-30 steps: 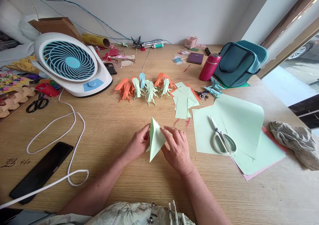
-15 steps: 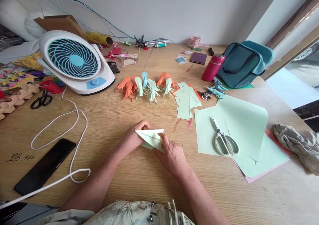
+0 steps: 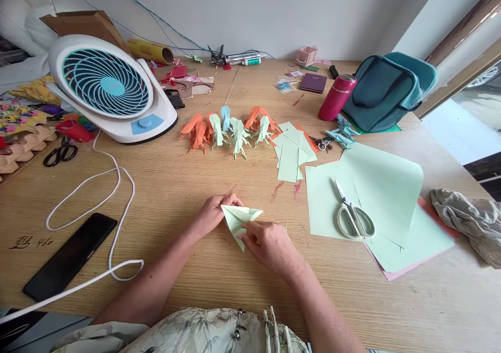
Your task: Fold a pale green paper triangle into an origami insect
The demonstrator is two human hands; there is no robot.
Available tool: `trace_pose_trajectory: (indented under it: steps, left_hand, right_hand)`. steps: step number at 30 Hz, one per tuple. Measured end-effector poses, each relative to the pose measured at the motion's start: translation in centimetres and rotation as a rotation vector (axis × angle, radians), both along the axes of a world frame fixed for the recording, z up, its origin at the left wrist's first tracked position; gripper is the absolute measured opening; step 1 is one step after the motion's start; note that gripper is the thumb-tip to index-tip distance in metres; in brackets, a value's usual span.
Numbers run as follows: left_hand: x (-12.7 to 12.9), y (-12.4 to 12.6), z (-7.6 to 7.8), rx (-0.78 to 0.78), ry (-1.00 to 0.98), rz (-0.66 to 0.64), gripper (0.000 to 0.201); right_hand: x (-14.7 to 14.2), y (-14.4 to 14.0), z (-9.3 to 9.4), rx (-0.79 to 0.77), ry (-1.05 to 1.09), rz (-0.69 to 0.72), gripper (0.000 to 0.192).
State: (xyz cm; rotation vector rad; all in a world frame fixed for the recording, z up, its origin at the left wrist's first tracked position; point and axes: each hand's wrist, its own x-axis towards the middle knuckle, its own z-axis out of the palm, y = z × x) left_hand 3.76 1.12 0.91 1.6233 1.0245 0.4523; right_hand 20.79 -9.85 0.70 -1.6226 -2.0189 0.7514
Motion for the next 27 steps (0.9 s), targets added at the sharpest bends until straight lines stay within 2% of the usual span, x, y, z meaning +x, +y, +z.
trace_pose_trajectory:
  steps: [4, 6, 8, 11, 14, 18, 21, 24, 27]
  left_hand:
    - [-0.1, 0.4, -0.1, -0.388, -0.151, 0.069, 0.091]
    - [-0.3, 0.6, -0.1, -0.472, -0.194, 0.086, 0.099]
    - [-0.4, 0.7, -0.1, -0.488, -0.206, 0.090, 0.101]
    - [-0.6, 0.8, -0.2, -0.423, -0.159, 0.053, 0.088]
    - [-0.6, 0.6, -0.6, -0.221, -0.041, 0.033, 0.066]
    - [-0.4, 0.4, -1.0, -0.007, 0.093, 0.097, 0.040]
    - [-0.4, 0.5, -0.9, 0.070, 0.149, 0.144, 0.038]
    - [-0.7, 0.7, -0.8, 0.104, 0.138, 0.134, 0.042]
    - [-0.8, 0.8, -0.9, 0.046, 0.106, 0.105, 0.049]
  right_hand:
    - [0.6, 0.3, 0.0, 0.095, 0.005, -0.099, 0.023]
    - [0.8, 0.4, -0.2, 0.145, 0.033, -0.121, 0.021]
    - [0.8, 0.5, -0.4, 0.186, 0.043, -0.119, 0.021]
    - [0.7, 0.7, -0.7, 0.197, 0.010, -0.096, 0.026]
    - [0.6, 0.8, -1.0, 0.189, -0.035, -0.083, 0.027]
    - [0.5, 0.8, -0.9, 0.179, -0.051, -0.063, 0.024]
    - [0.4, 0.7, -0.8, 0.159, -0.048, -0.023, 0.022]
    - [0.3, 0.6, -0.7, 0.184, -0.060, -0.021, 0.022]
    - [0.2, 0.7, -0.9, 0.245, -0.065, -0.073, 0.023]
